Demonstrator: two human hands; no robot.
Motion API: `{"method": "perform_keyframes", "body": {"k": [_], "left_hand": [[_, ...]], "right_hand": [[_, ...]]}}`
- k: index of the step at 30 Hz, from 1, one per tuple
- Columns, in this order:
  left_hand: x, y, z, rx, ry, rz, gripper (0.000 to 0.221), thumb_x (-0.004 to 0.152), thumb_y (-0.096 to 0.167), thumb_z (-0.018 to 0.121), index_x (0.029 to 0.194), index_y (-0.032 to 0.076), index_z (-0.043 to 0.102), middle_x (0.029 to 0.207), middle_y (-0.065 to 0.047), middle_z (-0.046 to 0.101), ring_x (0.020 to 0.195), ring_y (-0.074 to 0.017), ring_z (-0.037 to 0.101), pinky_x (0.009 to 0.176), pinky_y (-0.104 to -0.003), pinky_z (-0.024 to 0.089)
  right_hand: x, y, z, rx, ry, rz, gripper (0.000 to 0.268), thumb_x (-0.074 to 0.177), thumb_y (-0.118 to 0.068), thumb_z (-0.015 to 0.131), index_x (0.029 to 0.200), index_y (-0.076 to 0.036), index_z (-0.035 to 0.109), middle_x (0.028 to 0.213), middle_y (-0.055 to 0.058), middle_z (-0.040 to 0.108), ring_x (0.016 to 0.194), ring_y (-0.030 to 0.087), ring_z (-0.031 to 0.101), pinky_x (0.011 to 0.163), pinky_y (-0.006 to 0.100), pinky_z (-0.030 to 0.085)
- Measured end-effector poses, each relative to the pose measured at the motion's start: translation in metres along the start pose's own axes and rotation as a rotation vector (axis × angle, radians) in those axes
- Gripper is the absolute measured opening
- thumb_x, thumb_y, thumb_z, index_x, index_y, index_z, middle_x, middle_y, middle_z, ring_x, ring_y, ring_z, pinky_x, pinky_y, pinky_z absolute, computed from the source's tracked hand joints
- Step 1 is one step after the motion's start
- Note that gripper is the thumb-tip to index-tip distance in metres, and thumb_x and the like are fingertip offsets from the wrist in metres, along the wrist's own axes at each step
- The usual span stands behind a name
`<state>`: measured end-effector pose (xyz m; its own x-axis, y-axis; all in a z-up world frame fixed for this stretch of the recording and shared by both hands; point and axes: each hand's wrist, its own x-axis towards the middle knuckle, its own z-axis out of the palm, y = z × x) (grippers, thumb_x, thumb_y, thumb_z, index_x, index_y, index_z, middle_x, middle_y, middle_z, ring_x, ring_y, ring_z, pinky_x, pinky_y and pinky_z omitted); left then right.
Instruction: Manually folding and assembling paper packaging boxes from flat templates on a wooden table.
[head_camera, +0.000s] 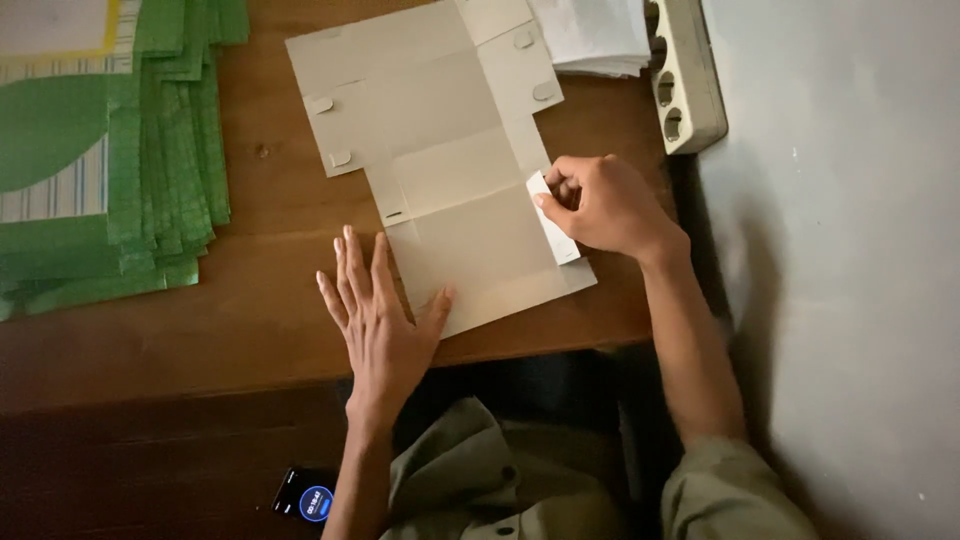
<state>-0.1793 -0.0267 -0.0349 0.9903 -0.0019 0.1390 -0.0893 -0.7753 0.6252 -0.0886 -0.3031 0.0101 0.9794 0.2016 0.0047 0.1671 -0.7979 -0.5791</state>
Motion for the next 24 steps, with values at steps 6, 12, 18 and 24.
{"method": "perform_keyframes", "body": {"k": [6, 12, 18, 24], "left_hand": [[0.011, -0.005, 0.000, -0.075, -0.013, -0.021, 0.095, 0.074, 0.040, 0.090, 0.150, 0.004, 0.045, 0.166, -0.023, 0.023, 0.157, -0.0414, 0.014, 0.124, -0.062, -0.007], [0.010, 0.001, 0.003, -0.175, -0.038, -0.014, 0.094, 0.079, 0.026, 0.085, 0.158, 0.013, 0.035, 0.167, -0.017, 0.028, 0.157, -0.0400, 0.015, 0.119, -0.068, -0.012], [-0.002, 0.033, 0.005, -0.273, -0.080, 0.092, 0.114, 0.086, 0.025, 0.083, 0.165, 0.004, 0.003, 0.170, -0.029, 0.009, 0.154, -0.0512, 0.013, 0.115, -0.074, -0.011], [0.020, 0.041, -0.007, -0.118, -0.254, 0.227, 0.105, 0.090, 0.051, 0.075, 0.164, 0.003, 0.018, 0.167, -0.032, 0.015, 0.154, -0.0505, 0.016, 0.116, -0.074, -0.008]], "right_hand": [[-0.002, 0.010, -0.003, -0.074, -0.147, 0.045, 0.024, 0.083, -0.022, 0.074, 0.067, -0.004, 0.070, 0.048, 0.009, 0.061, 0.046, 0.033, 0.059, 0.049, 0.042, 0.045], [-0.002, 0.010, -0.007, -0.084, -0.240, 0.118, 0.038, 0.086, -0.029, 0.070, 0.056, -0.007, 0.064, 0.043, 0.005, 0.057, 0.043, 0.024, 0.050, 0.049, 0.036, 0.040], [-0.002, 0.006, -0.004, -0.093, -0.243, 0.100, 0.041, 0.086, -0.033, 0.071, 0.056, -0.008, 0.059, 0.042, 0.005, 0.050, 0.044, 0.022, 0.044, 0.048, 0.035, 0.038], [-0.005, -0.006, -0.015, -0.159, -0.257, 0.145, 0.045, 0.086, -0.046, 0.070, 0.063, -0.007, 0.066, 0.056, 0.012, 0.066, 0.057, 0.032, 0.064, 0.059, 0.040, 0.050]]}}
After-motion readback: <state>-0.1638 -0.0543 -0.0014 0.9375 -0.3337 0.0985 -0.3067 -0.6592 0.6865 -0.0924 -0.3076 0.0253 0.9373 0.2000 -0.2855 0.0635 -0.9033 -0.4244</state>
